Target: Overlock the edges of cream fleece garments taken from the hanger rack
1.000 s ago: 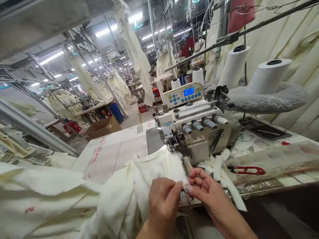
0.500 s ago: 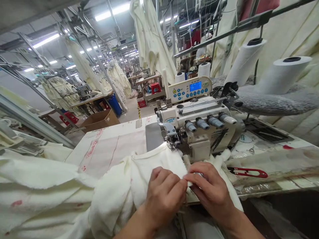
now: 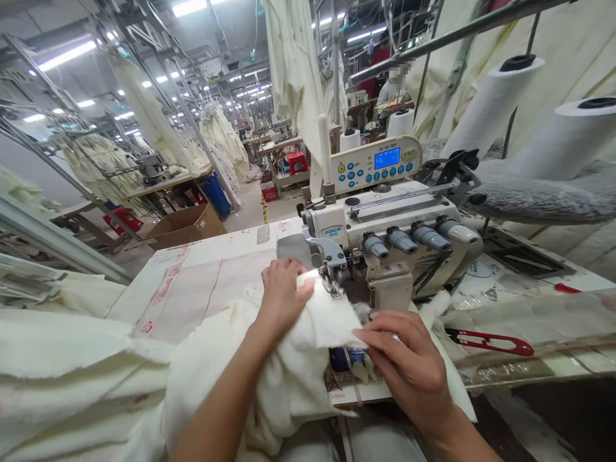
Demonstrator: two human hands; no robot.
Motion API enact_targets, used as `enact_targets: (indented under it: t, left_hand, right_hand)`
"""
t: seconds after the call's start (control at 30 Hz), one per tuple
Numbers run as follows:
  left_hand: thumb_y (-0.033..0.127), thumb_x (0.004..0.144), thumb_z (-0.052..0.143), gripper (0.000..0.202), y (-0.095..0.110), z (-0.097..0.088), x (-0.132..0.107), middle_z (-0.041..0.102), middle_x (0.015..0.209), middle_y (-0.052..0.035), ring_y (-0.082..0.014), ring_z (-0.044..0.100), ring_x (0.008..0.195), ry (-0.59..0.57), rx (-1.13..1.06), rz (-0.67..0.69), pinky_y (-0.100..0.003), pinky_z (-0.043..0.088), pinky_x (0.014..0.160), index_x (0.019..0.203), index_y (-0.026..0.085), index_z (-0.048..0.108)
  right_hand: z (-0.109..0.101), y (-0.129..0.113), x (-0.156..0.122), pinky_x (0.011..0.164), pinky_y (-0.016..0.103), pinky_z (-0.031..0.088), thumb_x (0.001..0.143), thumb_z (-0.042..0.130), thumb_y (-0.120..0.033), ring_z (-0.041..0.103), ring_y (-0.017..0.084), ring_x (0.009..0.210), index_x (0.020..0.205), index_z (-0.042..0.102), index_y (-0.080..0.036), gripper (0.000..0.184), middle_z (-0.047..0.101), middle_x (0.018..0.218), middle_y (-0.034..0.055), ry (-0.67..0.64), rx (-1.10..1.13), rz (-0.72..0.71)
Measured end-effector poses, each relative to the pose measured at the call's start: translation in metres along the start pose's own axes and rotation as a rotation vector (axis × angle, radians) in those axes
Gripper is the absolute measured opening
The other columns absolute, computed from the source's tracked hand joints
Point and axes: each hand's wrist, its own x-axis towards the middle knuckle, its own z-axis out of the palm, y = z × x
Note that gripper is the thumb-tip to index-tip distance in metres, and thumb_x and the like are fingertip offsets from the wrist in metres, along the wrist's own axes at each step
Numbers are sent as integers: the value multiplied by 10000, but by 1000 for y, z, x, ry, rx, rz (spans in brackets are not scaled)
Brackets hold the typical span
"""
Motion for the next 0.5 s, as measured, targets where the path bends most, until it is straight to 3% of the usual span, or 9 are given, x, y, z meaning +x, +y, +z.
enact_targets:
  t: [0.17, 0.3, 0.5]
  left_hand:
    - [268, 798, 495, 76, -12, 4, 20, 537, 1021, -44, -225, 437, 1006, 22, 51, 8, -404, 310, 893, 804, 192, 504]
    - [279, 788, 504, 96, -19, 5, 37, 528, 1038, -62, -247, 438, 1015, 29, 63, 1, -410, 333, 879, 763, 187, 502]
    - [251, 774, 490, 69, -28, 8, 63, 512, 1032, -92, -287, 427, 1024, 64, 88, -37, -421, 361, 835, 777, 184, 510]
  right_hand:
    - [7, 8, 14, 721, 364, 424, 818, 544, -20, 504, 209, 850, 992, 614, -170, 240, 561, 844, 65, 13, -49, -9]
    - [11, 14, 26, 725, 368, 410, 826, 570, -69, 501, 214, 828, 898, 630, -131, 112, 577, 810, 74, -11, -123, -25]
    - [9, 5, 27, 742, 377, 389, 869, 524, -148, 495, 220, 829, 832, 619, -132, 103, 558, 828, 73, -23, -235, 93]
